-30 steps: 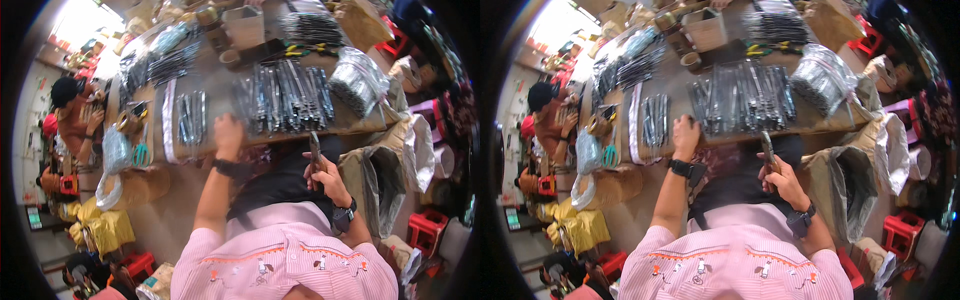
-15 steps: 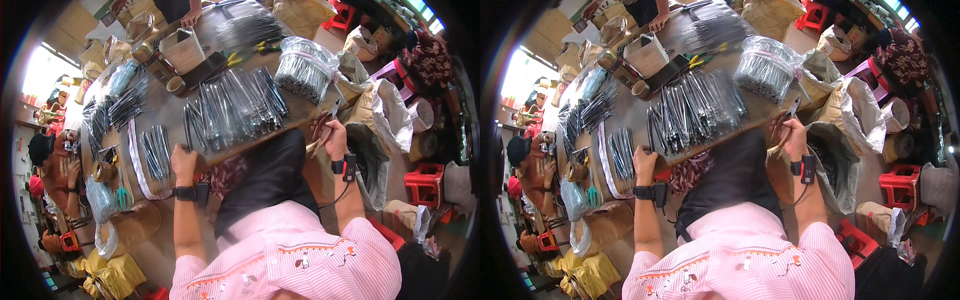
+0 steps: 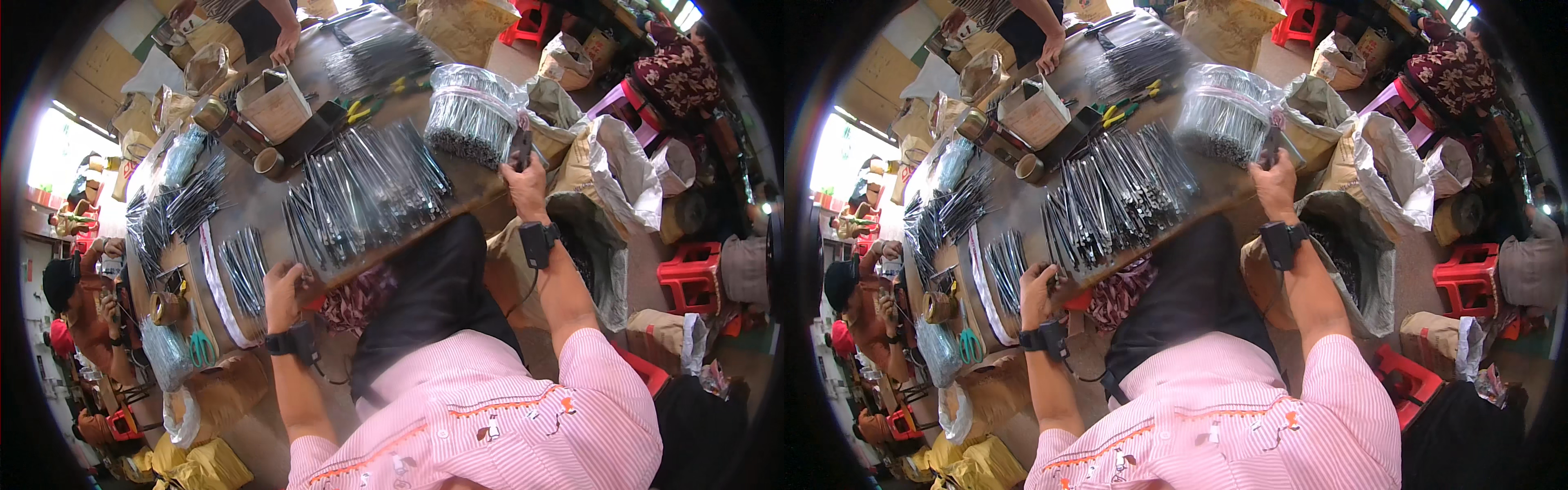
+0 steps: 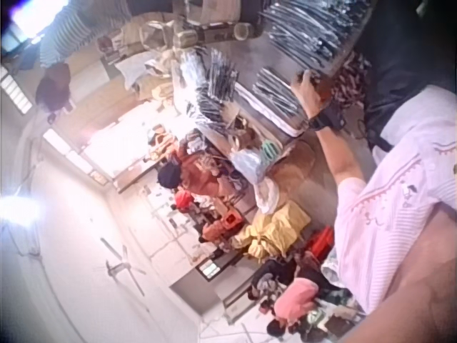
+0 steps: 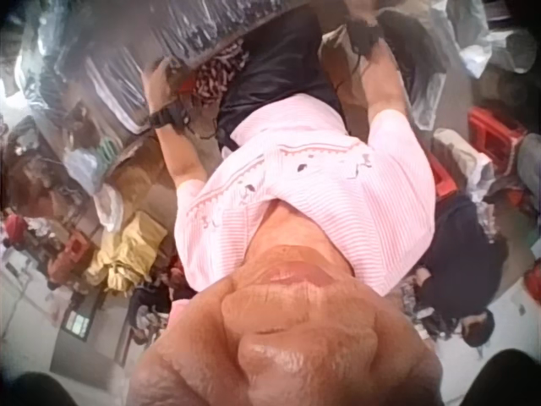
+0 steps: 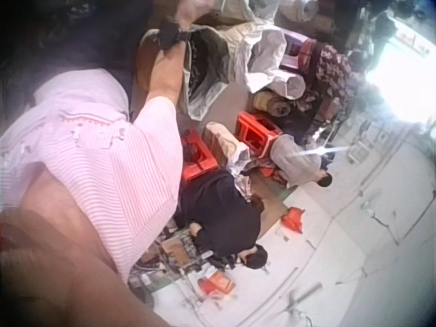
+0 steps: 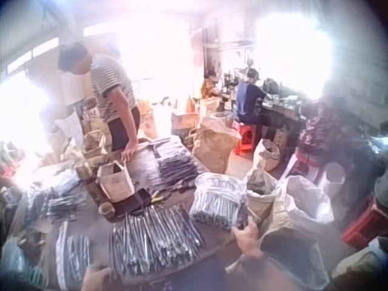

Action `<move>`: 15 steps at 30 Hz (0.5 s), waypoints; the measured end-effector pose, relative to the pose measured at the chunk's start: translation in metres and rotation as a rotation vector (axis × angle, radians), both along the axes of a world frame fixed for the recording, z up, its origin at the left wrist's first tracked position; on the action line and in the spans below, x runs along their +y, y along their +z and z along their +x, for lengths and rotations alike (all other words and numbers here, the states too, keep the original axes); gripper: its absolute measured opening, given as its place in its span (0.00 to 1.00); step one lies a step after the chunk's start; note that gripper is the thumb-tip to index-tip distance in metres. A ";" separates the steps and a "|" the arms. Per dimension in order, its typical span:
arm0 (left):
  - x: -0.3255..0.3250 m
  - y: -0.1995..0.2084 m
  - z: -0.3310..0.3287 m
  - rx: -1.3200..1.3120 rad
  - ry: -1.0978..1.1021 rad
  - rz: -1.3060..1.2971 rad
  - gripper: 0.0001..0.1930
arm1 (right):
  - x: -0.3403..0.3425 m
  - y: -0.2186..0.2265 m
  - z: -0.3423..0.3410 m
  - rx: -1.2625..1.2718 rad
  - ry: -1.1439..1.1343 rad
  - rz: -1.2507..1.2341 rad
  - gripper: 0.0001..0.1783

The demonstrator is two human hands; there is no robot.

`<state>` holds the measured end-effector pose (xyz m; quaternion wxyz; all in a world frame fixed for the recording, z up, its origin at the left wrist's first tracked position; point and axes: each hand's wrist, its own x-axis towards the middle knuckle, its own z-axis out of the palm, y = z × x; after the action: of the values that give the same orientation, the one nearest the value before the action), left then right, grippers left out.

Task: The person repeatedly picks up thin metal rods from a table, bends each one with pliers, and places the bent rods into a pile. The process is continuous and repetitive throughout the clip.

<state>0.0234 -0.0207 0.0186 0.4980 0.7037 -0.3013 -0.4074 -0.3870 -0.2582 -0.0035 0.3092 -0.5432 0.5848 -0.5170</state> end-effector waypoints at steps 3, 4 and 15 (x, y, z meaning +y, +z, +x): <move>0.019 0.006 0.007 0.361 0.099 -0.027 0.06 | 0.013 0.002 -0.017 -0.377 0.026 0.111 0.13; 0.026 0.007 0.008 0.432 0.132 -0.063 0.06 | 0.021 0.004 -0.027 -0.565 0.049 0.212 0.13; 0.024 0.033 -0.034 0.682 0.053 -0.229 0.14 | -0.021 0.014 -0.047 -1.451 0.380 0.648 0.06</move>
<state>-0.0107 0.0034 0.0519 0.6558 0.4745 -0.1431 -0.5695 -0.4338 -0.2796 0.0101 0.8350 -0.0468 0.2572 -0.4841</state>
